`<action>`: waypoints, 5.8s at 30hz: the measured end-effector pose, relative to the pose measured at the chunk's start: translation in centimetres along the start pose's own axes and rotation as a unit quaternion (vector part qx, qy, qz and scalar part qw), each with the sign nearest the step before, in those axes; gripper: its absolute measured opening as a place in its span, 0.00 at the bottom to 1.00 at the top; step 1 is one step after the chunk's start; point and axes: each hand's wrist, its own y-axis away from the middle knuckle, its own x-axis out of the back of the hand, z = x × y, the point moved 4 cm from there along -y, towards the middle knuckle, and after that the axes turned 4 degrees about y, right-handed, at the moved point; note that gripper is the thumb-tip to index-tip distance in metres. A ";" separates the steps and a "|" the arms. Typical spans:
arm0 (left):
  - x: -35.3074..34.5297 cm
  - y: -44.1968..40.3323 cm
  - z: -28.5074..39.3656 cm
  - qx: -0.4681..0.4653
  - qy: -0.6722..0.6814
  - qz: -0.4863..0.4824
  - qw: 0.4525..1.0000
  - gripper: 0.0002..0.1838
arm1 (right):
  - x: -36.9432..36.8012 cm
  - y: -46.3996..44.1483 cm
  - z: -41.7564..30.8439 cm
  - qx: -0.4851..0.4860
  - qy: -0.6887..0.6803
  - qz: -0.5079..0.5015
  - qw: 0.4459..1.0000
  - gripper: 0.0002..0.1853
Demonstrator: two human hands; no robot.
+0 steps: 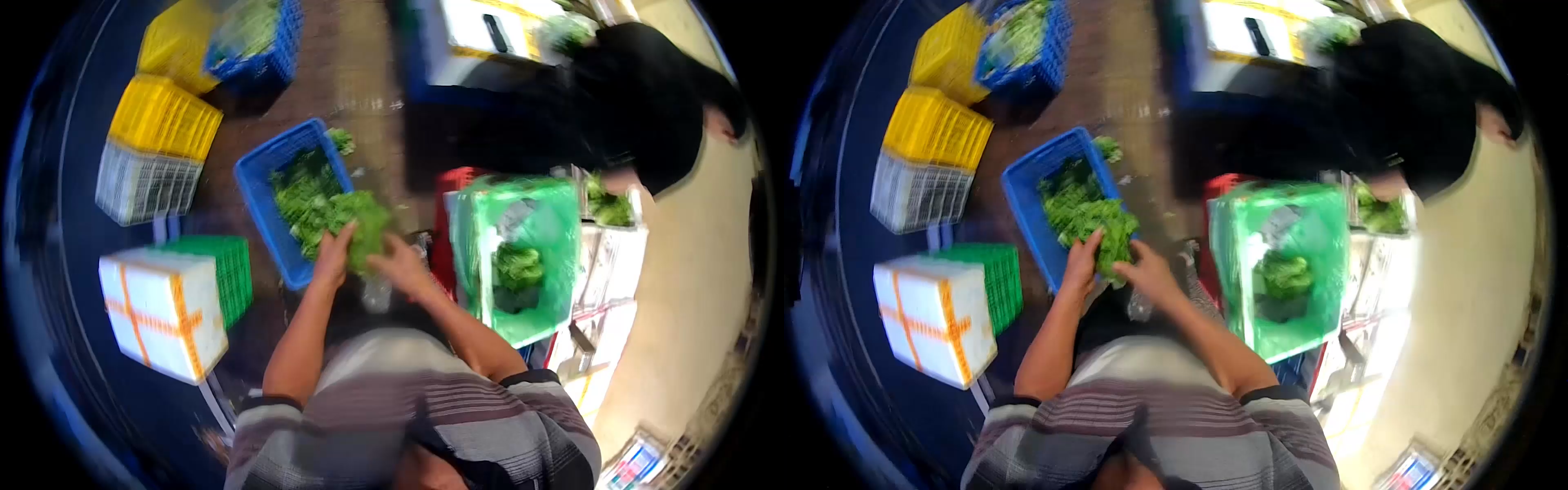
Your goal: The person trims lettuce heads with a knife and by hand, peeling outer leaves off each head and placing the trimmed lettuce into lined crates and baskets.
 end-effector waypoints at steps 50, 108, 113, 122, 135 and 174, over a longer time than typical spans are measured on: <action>-18.7 -13.4 -13.3 0.221 -0.267 -0.008 0.938 0.26 | 81.7 2.1 39.1 -0.040 -0.559 0.605 0.565 0.23; -26.8 -6.8 -20.1 0.314 -0.407 -0.111 0.850 0.23 | 36.8 1.9 58.8 -0.431 0.083 0.427 0.791 0.25; -27.0 -6.8 -20.1 0.317 -0.405 -0.112 0.850 0.22 | 37.5 3.1 55.5 -0.410 0.031 0.383 0.827 0.26; -26.8 -6.7 -20.1 0.305 -0.369 -0.158 0.863 0.22 | 33.2 8.2 47.3 -0.350 -0.003 0.498 0.794 0.20; -30.5 -1.4 -23.9 0.494 -0.128 -0.189 0.839 0.55 | 28.1 13.6 18.3 0.001 -0.167 0.610 0.775 0.20; -5.7 3.3 0.8 0.146 0.359 0.017 0.922 0.26 | 7.9 3.1 -8.7 0.263 0.103 0.048 0.958 0.33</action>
